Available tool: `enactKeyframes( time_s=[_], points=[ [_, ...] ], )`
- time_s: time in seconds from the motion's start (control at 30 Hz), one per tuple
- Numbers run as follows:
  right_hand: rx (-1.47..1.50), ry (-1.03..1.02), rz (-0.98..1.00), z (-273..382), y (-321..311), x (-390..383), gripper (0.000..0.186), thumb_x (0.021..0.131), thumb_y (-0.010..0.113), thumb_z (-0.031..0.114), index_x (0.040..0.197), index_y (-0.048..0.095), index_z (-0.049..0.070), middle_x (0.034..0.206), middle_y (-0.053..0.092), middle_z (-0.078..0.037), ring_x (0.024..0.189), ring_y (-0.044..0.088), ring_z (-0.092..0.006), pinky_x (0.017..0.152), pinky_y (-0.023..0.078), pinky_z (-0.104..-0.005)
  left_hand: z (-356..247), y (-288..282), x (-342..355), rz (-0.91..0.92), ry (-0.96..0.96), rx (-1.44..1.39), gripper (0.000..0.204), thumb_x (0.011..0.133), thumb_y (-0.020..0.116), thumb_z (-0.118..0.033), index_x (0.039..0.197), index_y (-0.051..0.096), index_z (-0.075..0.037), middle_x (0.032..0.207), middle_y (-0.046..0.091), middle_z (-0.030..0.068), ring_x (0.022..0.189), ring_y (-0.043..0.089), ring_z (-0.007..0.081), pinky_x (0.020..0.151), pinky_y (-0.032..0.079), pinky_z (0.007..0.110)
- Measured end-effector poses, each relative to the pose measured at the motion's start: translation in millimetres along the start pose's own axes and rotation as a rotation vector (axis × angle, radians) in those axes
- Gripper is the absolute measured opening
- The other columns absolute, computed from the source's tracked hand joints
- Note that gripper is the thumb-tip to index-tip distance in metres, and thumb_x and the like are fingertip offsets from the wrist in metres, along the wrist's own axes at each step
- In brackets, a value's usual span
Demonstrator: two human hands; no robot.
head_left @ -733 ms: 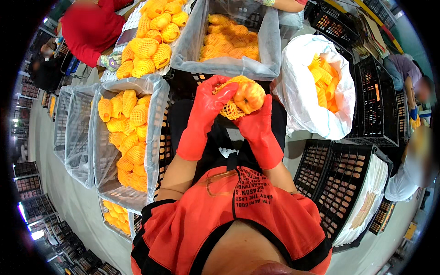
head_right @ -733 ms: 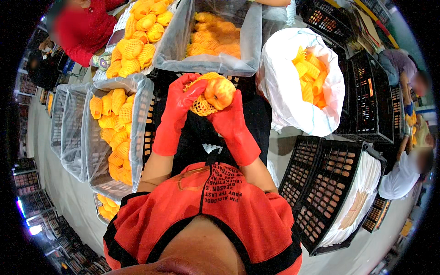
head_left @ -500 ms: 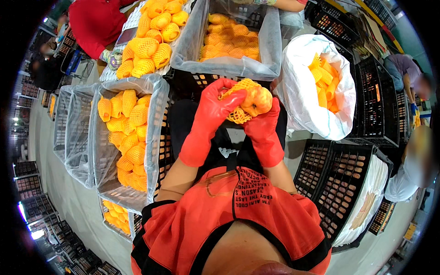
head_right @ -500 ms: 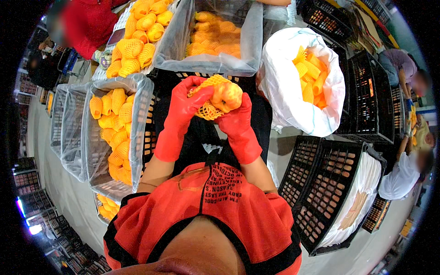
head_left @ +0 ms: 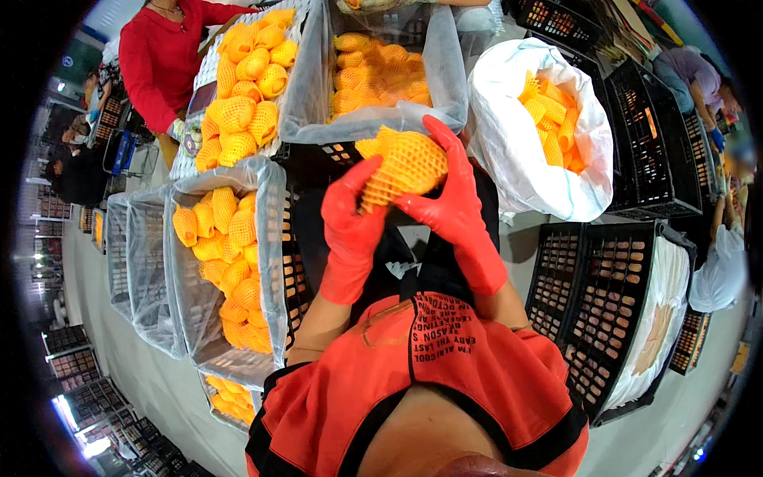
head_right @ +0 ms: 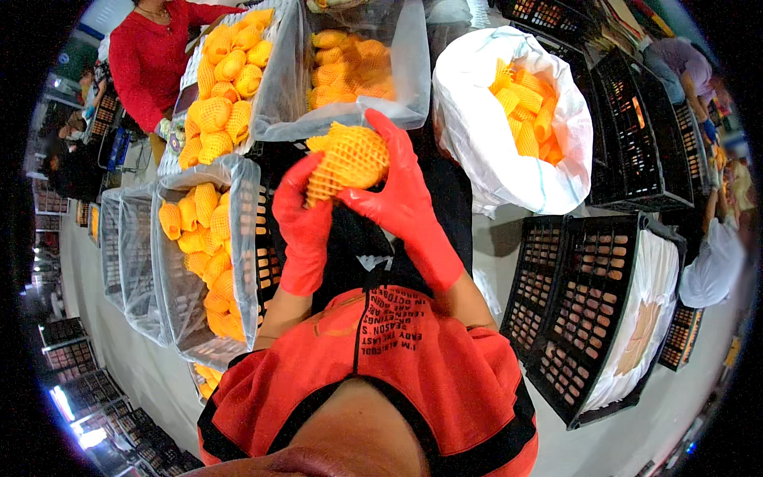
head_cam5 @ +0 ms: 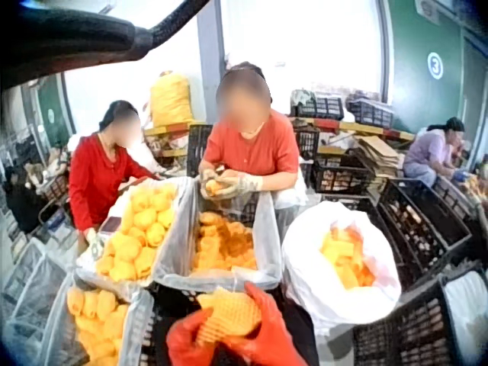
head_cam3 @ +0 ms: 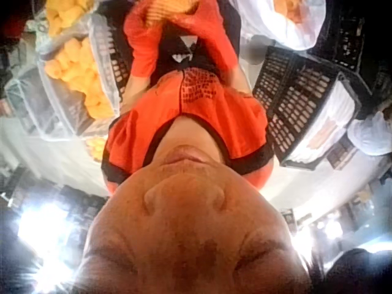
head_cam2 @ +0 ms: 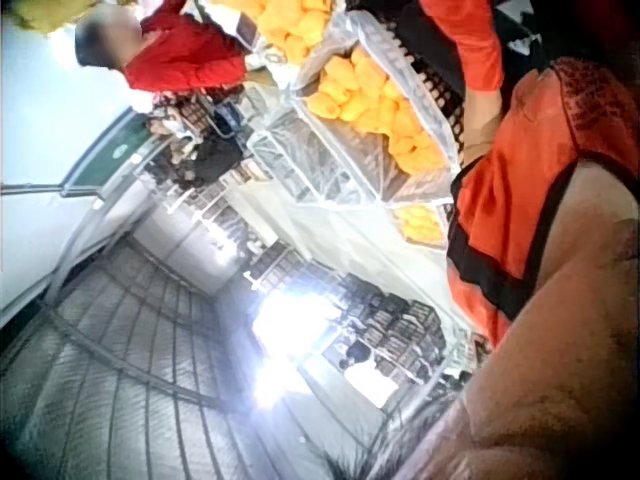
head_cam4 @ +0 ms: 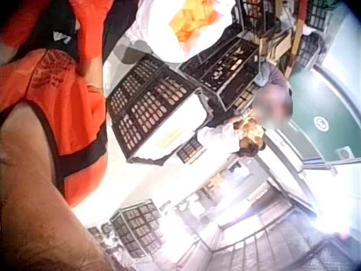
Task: The person takes individual pieces of fruit, places them into protective foam sleeves, and then puts the sleeved fruit into a large white bag.
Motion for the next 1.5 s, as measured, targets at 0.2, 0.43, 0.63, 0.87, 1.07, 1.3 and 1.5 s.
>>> enactKeyframes(
  time_s=[0.2, 0.43, 0.63, 0.87, 1.07, 1.3, 1.5],
  points=[
    [-0.119, -0.091, -0.083, 8, -1, -6, 0.093, 0.059, 0.078, 0.007, 0.146, 0.043, 0.007, 0.131, 0.053, -0.016, 0.124, 0.051, -0.0343, 0.106, 0.041, -0.0396, -46, 2, -16, -0.01, 0.313, 0.247, 0.062, 0.066, 0.07, 0.007, 0.126, 0.064, -0.007, 0.104, 0.071, 0.0095, 0.082, 0.065, 0.0299, 0.074, 0.051, 0.036],
    [-0.328, -0.164, -0.154, 7, 1, -3, 0.078, 0.069, 0.079, 0.007, 0.142, 0.051, 0.017, 0.119, 0.058, -0.011, 0.11, 0.06, -0.0302, 0.092, 0.049, -0.0367, -56, 28, -21, 0.258, 0.48, 0.365, 0.059, 0.068, 0.075, -0.002, 0.125, 0.062, -0.006, 0.083, 0.065, 0.0046, 0.07, 0.062, 0.0254, 0.061, 0.048, 0.036],
    [-0.009, -0.089, -0.243, -48, 0, -5, 0.062, 0.075, 0.077, 0.006, 0.133, 0.055, 0.011, 0.117, 0.057, -0.014, 0.11, 0.059, -0.0279, 0.092, 0.05, -0.0366, -54, 36, -7, 0.365, 0.431, 0.197, 0.049, 0.077, 0.078, -0.02, 0.122, 0.065, -0.007, 0.07, 0.056, 0.0044, 0.06, 0.056, 0.0239, 0.055, 0.044, 0.036],
    [-0.056, -0.208, -0.249, -36, 23, -11, 0.067, 0.078, 0.08, 0.013, 0.134, 0.044, 0.004, 0.128, 0.047, -0.013, 0.114, 0.055, -0.0266, 0.1, 0.047, -0.041, 35, 10, 0, 0.025, -0.38, -0.528, 0.065, 0.087, 0.075, -0.016, 0.141, 0.042, -0.003, 0.123, 0.058, 0.0087, 0.105, 0.057, 0.0154, 0.088, 0.049, 0.033],
    [-0.267, -0.404, 0.127, 10, 86, 12, 0.09, 0.07, 0.084, 0.015, 0.148, 0.04, 0.013, 0.145, 0.043, -0.021, 0.13, 0.046, -0.0386, 0.108, 0.04, -0.0451, 68, -2, -2, -0.123, -0.559, -0.829, 0.067, 0.088, 0.074, -0.013, 0.144, 0.038, -0.004, 0.133, 0.054, 0.0075, 0.122, 0.054, 0.0192, 0.105, 0.044, 0.036],
    [-0.563, -0.343, -0.007, -29, 22, 98, 0.061, 0.081, 0.075, 0.012, 0.137, 0.053, 0.008, 0.135, 0.056, -0.02, 0.123, 0.054, -0.0371, 0.105, 0.042, -0.0441, 167, -174, 84, -0.504, -0.469, -0.505, 0.077, 0.081, 0.083, -0.018, 0.14, 0.04, 0.005, 0.125, 0.061, 0.0156, 0.107, 0.064, 0.0224, 0.088, 0.055, 0.034],
    [-0.553, -0.324, 0.082, -73, 31, 117, 0.042, 0.085, 0.071, 0.011, 0.126, 0.061, 0.008, 0.115, 0.066, -0.015, 0.108, 0.061, -0.0342, 0.097, 0.047, -0.0426, 273, -314, 144, -0.395, -0.521, 0.37, 0.063, 0.084, 0.072, -0.046, 0.124, 0.06, 0.002, 0.112, 0.069, 0.021, 0.095, 0.07, 0.0315, 0.081, 0.056, 0.041]
  ],
)
Point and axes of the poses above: each hand's wrist, its own x-axis towards the middle knuckle, its own y-axis out of the palm, z = x × y, the point moved 10 cm from there along x, towards the middle knuckle
